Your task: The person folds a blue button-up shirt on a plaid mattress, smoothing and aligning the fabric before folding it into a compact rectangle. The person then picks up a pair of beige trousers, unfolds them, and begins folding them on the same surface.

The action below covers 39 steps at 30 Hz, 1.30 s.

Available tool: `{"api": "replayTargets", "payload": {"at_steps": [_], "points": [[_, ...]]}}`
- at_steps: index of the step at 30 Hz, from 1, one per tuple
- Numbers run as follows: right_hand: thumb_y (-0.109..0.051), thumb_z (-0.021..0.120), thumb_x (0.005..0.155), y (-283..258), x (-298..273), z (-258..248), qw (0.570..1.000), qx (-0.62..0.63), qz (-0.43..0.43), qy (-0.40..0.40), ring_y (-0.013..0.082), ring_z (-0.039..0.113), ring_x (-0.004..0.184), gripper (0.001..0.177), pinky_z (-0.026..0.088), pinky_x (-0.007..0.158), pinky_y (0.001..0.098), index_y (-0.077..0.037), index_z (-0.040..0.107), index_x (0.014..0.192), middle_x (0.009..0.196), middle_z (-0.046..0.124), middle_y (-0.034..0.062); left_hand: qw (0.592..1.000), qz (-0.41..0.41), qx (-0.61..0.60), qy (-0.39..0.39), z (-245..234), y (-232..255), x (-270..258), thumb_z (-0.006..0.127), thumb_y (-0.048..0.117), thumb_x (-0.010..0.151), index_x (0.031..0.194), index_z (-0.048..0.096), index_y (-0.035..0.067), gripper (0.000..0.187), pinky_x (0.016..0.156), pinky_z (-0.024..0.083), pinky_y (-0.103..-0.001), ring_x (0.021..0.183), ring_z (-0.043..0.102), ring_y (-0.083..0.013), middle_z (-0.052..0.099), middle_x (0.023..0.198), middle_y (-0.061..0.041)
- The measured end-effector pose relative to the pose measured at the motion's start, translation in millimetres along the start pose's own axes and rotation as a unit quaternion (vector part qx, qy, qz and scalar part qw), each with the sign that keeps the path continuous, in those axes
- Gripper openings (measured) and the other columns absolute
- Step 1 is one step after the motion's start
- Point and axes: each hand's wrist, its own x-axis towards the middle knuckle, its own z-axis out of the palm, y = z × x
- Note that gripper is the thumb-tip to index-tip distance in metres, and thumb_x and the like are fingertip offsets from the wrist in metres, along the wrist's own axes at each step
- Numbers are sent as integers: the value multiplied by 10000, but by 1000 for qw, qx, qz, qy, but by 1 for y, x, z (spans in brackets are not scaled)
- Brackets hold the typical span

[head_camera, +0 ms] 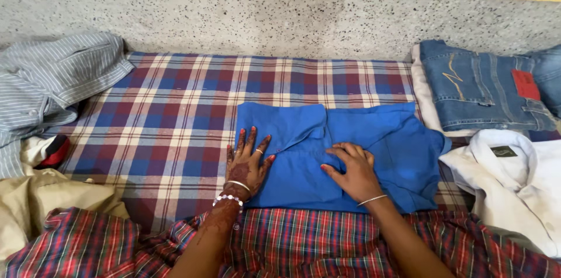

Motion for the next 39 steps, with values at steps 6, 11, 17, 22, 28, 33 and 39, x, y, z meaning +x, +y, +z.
{"api": "replayTargets", "payload": {"at_steps": [6, 11, 17, 22, 28, 33, 39], "points": [[-445, 775, 815, 0, 4, -3, 998, -32, 34, -40, 191, 568, 1224, 288, 258, 1096, 464, -179, 790, 925, 1215, 670, -20, 1000, 8, 2, -14, -3, -3, -4, 347, 644, 990, 1587, 270, 405, 648, 1240, 13, -553, 1571, -36, -282, 18, 1713, -33], [-429, 729, 886, -4, 20, -10, 990, -70, 87, -83, 165, 611, 1187, 282, 287, 1126, 447, -212, 764, 1063, 1156, 690, -26, 1000, 24, -13, 5, 0, -10, -3, 370, 614, 992, 1575, 312, 388, 628, 1235, 31, -555, 1565, 18, -297, 79, 1703, -46], [-266, 731, 855, -2, 43, 3, 992, -37, -119, 17, 372, 519, 1294, 668, 370, 1055, 493, -34, 512, 1443, 1413, 565, 182, 997, 37, -49, 46, 5, -15, -3, 375, 489, 1046, 1544, 415, 365, 515, 1237, 71, -561, 1566, 109, -325, 196, 1693, -56], [-133, 742, 852, 4, 40, 18, 995, 76, -58, 12, 367, 554, 1252, 740, 420, 1080, 429, -13, 423, 1508, 1333, 619, 178, 996, 44, -41, 62, 8, -14, -1, 395, 428, 1040, 1529, 442, 358, 496, 1229, 94, -562, 1556, 130, -321, 221, 1686, -55], [-105, 796, 802, 4, 42, 23, 996, 90, 7, 15, 313, 602, 1021, 550, 475, 945, 400, -87, 637, 1328, 1013, 675, 105, 996, 42, -34, 71, 9, -13, 0, 412, 415, 1043, 1526, 454, 353, 489, 1231, 104, -558, 1553, 147, -318, 244, 1676, -55], [-60, 786, 786, -7, 40, 28, 995, 87, -20, 53, 274, 617, 946, 166, 485, 874, 389, -102, 752, 943, 902, 639, 77, 996, 39, -32, 70, 12, -16, -2, 414, 426, 1034, 1523, 457, 354, 495, 1232, 120, -546, 1548, 166, -323, 258, 1671, -54], [1, 735, 724, -4, 38, 18, 984, 85, -78, 136, 332, 584, 962, 162, 476, 850, 411, -45, 629, 838, 923, 600, 109, 993, 57, -41, 97, 16, -18, -2, 423, 432, 1054, 1535, 458, 333, 492, 1238, 143, -552, 1557, 190, -331, 285, 1670, -70]]}}
